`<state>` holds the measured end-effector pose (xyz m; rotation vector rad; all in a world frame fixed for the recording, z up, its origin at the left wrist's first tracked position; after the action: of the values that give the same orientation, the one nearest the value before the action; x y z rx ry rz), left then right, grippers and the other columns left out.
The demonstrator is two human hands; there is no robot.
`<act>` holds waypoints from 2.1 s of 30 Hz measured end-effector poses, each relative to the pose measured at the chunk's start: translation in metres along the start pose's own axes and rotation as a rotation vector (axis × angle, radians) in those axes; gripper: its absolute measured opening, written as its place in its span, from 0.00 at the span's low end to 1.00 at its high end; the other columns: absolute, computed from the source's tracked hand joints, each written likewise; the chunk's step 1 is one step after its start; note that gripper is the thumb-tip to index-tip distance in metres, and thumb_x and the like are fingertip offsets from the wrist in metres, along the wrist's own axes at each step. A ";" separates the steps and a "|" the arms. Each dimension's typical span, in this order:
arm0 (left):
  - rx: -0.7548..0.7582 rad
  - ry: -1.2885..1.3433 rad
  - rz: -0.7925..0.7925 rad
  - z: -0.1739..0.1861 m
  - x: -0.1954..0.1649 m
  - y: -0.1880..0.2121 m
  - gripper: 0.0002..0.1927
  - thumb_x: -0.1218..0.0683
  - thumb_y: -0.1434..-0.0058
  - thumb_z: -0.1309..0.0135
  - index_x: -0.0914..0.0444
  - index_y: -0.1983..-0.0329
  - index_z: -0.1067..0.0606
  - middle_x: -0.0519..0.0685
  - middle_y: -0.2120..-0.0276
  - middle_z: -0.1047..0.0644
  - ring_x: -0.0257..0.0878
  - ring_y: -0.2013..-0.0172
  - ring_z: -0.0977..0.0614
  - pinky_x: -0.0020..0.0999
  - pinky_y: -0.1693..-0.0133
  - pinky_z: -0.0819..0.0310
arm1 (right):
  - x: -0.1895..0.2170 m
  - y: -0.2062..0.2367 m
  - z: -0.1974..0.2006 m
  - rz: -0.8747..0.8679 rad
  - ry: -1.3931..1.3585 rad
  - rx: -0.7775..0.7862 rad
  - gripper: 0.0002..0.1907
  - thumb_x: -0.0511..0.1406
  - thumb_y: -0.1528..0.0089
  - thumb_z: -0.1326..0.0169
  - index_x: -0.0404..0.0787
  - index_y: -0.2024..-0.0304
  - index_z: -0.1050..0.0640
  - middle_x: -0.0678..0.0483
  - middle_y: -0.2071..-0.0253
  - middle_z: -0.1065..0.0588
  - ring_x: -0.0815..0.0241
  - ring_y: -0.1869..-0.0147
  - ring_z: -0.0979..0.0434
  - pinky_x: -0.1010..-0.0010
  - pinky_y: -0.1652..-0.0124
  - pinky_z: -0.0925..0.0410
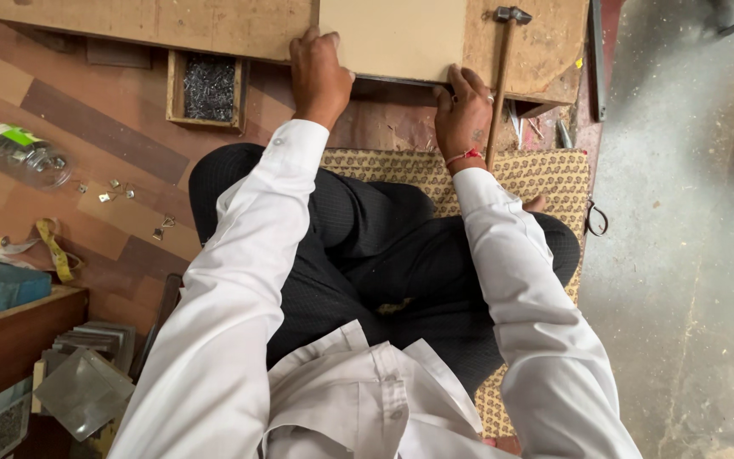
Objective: The person sits on the floor and repeatedly places rectangular cardboard covers on a wooden jig, then uses a hammer to drive staples into the edges. The person handles the covers one at a time, repositioning them between hammering actions.
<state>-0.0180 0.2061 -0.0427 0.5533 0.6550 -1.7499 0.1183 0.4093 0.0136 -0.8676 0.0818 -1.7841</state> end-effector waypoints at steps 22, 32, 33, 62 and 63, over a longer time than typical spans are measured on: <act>-0.184 0.039 -0.121 0.040 -0.027 0.012 0.31 0.63 0.54 0.29 0.72 0.45 0.25 0.60 0.45 0.24 0.57 0.47 0.27 0.44 0.42 0.32 | 0.021 -0.009 0.009 -0.031 0.073 -0.085 0.22 0.39 0.42 0.30 0.40 0.47 0.17 0.45 0.45 0.21 0.48 0.43 0.20 0.61 0.44 0.28; -0.165 0.141 -0.028 0.043 -0.019 0.006 0.31 0.63 0.57 0.29 0.71 0.47 0.23 0.59 0.44 0.24 0.56 0.44 0.27 0.43 0.40 0.33 | 0.028 -0.004 0.003 0.016 0.181 0.049 0.25 0.37 0.39 0.34 0.37 0.41 0.21 0.41 0.42 0.23 0.42 0.39 0.24 0.57 0.40 0.31; -0.143 0.152 -0.005 0.041 -0.016 0.006 0.31 0.63 0.57 0.29 0.70 0.47 0.23 0.58 0.44 0.24 0.56 0.43 0.27 0.43 0.39 0.33 | 0.028 -0.002 0.002 0.047 0.188 0.039 0.26 0.37 0.40 0.33 0.37 0.40 0.22 0.41 0.42 0.23 0.42 0.39 0.23 0.57 0.39 0.31; -0.712 -0.049 0.714 0.264 0.347 0.208 0.09 0.64 0.46 0.44 0.58 0.68 0.16 0.50 0.63 0.15 0.45 0.62 0.13 0.36 0.56 0.19 | 0.047 0.154 -0.068 -0.070 -0.368 0.683 0.14 0.35 0.36 0.39 0.36 0.48 0.17 0.46 0.58 0.18 0.59 0.55 0.17 0.69 0.52 0.27; -0.661 -0.036 0.783 0.259 0.355 0.210 0.07 0.62 0.45 0.42 0.57 0.67 0.16 0.50 0.61 0.15 0.46 0.60 0.13 0.38 0.55 0.19 | 0.046 0.156 -0.068 -0.080 -0.366 0.675 0.14 0.34 0.35 0.39 0.36 0.48 0.17 0.46 0.58 0.18 0.59 0.55 0.17 0.69 0.52 0.27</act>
<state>0.0836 -0.2645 -0.1182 0.2504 0.8005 -0.7449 0.1961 0.2842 -0.0831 -0.6823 -0.7585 -1.5382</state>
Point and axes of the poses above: each hand's wrist, its own y-axis away from the middle knuckle, its own z-axis out of the back of the hand, x = y × z, the point moved 9 cm from there along -y, towards the middle knuckle
